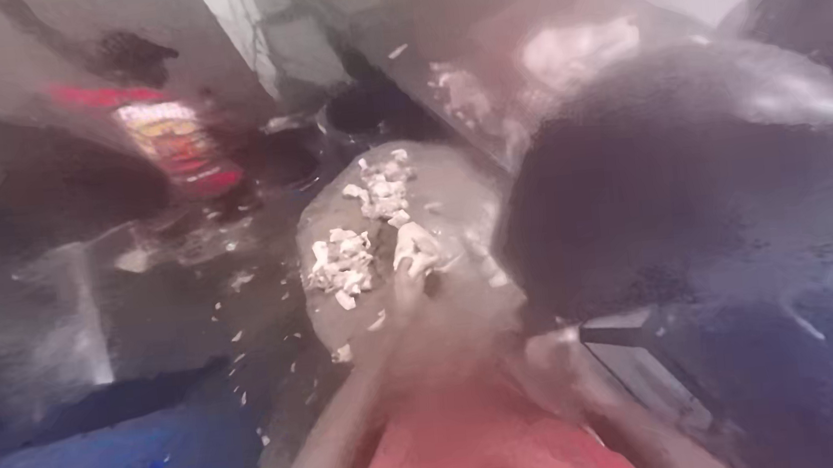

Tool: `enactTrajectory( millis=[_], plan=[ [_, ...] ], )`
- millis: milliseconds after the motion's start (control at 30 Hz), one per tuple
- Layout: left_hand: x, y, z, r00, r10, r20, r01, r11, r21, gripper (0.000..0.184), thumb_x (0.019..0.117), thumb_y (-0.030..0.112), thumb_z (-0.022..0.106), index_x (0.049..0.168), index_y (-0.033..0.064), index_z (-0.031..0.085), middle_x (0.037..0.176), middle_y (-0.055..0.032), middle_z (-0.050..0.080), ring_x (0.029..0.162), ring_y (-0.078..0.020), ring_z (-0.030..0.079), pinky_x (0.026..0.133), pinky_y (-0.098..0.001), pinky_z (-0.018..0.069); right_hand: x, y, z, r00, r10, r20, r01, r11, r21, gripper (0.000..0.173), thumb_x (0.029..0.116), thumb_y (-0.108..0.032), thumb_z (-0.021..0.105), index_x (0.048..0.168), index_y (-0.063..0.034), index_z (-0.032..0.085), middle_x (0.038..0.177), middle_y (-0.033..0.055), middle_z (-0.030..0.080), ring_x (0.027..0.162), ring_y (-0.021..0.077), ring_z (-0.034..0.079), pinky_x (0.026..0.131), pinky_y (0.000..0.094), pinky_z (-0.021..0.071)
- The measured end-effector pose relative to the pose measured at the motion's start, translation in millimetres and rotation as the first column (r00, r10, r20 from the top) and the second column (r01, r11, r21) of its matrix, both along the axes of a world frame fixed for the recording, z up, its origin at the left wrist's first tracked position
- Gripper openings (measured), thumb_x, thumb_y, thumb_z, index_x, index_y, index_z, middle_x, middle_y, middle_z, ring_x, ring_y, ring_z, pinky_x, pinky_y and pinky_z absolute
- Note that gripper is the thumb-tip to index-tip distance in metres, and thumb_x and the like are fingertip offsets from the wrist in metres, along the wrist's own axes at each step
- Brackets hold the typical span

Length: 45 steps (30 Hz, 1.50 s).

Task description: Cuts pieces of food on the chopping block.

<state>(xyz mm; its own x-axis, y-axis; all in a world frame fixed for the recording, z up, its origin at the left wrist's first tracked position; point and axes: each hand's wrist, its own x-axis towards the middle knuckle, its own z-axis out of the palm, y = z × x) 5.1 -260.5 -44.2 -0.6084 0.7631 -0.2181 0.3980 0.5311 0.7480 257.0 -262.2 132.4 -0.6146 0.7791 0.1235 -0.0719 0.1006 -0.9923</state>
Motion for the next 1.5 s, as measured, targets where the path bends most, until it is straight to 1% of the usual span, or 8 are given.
enactTrajectory(
  millis=[67, 233, 567, 833, 967, 1133, 1367, 1500],
  plan=[
    [0.5, -1.4, 1.4, 1.000, -0.020, 0.002, 0.020, 1.000, -0.004, 0.039, 0.0986, 0.035, 0.065, 0.128, 0.0097, 0.063, 0.111, -0.0137, 0.072, 0.101, -0.0276, 0.071, 0.092, -0.0518, 0.0565, 7.9, -14.7, -31.2, 0.915, 0.103, 0.389, -0.052, 0.989, -0.141, 0.034, 0.1024, -0.026, 0.056, 0.117, 0.0041, 0.066, 0.096, 0.0032, 0.070, 0.089, 0.0009, 0.063, 0.085, 0.0207, 0.0537],
    [-0.9, -9.1, 1.5, 0.999, -0.035, 0.020, 0.034, 0.999, 0.036, 0.045, 0.0978, 0.030, 0.067, 0.134, 0.0040, 0.061, 0.122, -0.0184, 0.069, 0.111, -0.0290, 0.068, 0.100, -0.0493, 0.0540, -2.8, -10.8, -181.9, 0.607, 0.213, 0.766, -0.074, 0.974, -0.213, 0.059, 0.1099, -0.050, 0.031, 0.142, -0.0067, 0.056, 0.126, 0.0190, 0.067, 0.116, 0.0290, 0.067, 0.103, 0.0522, 0.0522],
    [-27.9, -28.9, 44.9, 0.503, 0.169, 0.848, -0.279, 0.960, -0.025, 0.023, 0.1080, 0.023, 0.048, 0.120, 0.0041, 0.054, 0.076, -0.0041, 0.060, 0.057, -0.0112, 0.056, 0.053, -0.0269, 0.0518, 22.1, 10.6, -123.0, 0.673, 0.240, 0.699, -0.129, 0.969, -0.209, 0.050, 0.1102, -0.039, 0.037, 0.136, -0.0011, 0.057, 0.099, 0.0140, 0.069, 0.087, 0.0211, 0.068, 0.084, 0.0428, 0.0581],
    [-44.3, -41.4, -7.4, 0.748, 0.173, 0.641, -0.093, 0.983, -0.158, 0.045, 0.1025, 0.030, 0.059, 0.141, 0.0078, 0.053, 0.100, -0.0099, 0.067, 0.077, -0.0151, 0.064, 0.069, -0.0347, 0.0569, 2.7, 23.3, -97.5, 0.809, 0.214, 0.548, -0.113, 0.971, -0.212, 0.049, 0.1091, -0.034, 0.033, 0.129, 0.0029, 0.059, 0.094, 0.0088, 0.067, 0.079, 0.0135, 0.064, 0.077, 0.0346, 0.0576],
    [-43.9, -46.6, -9.3, 0.687, 0.191, 0.701, -0.142, 0.982, -0.128, 0.041, 0.1029, 0.022, 0.059, 0.139, 0.0049, 0.052, 0.097, -0.0092, 0.067, 0.074, -0.0133, 0.064, 0.067, -0.0314, 0.0569, -12.8, 6.9, -81.6, 0.972, 0.046, 0.229, -0.037, 0.998, -0.043, 0.079, 0.0981, -0.069, 0.044, 0.121, 0.0044, 0.061, 0.092, -0.0031, 0.068, 0.082, -0.0036, 0.063, 0.077, 0.0187, 0.0560],
    [-47.4, -65.6, -4.3, 0.846, 0.005, 0.533, 0.122, 0.972, -0.203, 0.051, 0.0961, 0.028, 0.067, 0.140, 0.0050, 0.054, 0.110, -0.0153, 0.068, 0.088, -0.0210, 0.068, 0.080, -0.0418, 0.0592, -10.6, 38.8, -156.5, 0.499, 0.386, 0.776, -0.183, 0.922, -0.341, 0.058, 0.1095, -0.051, 0.034, 0.139, -0.0062, 0.057, 0.123, 0.0194, 0.067, 0.112, 0.0290, 0.067, 0.100, 0.0517, 0.0531],
    [-11.7, -153.0, -12.9, 0.743, 0.195, 0.640, 0.043, 0.941, -0.337, 0.056, 0.0966, 0.029, 0.068, 0.146, 0.0092, 0.049, 0.106, -0.0132, 0.069, 0.081, -0.0180, 0.069, 0.073, -0.0378, 0.0598, -1.1, 12.1, -124.3, 0.858, 0.199, 0.473, -0.087, 0.965, -0.247, 0.047, 0.1073, -0.040, 0.041, 0.122, 0.0003, 0.060, 0.087, 0.0017, 0.062, 0.074, 0.0066, 0.059, 0.070, 0.0278, 0.0550],
    [-9.2, -162.9, -4.0, 0.608, 0.262, 0.749, -0.120, 0.963, -0.240, 0.047, 0.0979, 0.019, 0.066, 0.141, 0.0063, 0.051, 0.098, -0.0097, 0.070, 0.073, -0.0153, 0.068, 0.063, -0.0326, 0.0592, 22.1, 16.1, -178.1, 0.560, 0.443, 0.701, -0.251, 0.896, -0.366, 0.060, 0.1089, -0.052, 0.034, 0.127, -0.0029, 0.063, 0.111, 0.0179, 0.069, 0.103, 0.0269, 0.068, 0.096, 0.0493, 0.0543]
  ],
)
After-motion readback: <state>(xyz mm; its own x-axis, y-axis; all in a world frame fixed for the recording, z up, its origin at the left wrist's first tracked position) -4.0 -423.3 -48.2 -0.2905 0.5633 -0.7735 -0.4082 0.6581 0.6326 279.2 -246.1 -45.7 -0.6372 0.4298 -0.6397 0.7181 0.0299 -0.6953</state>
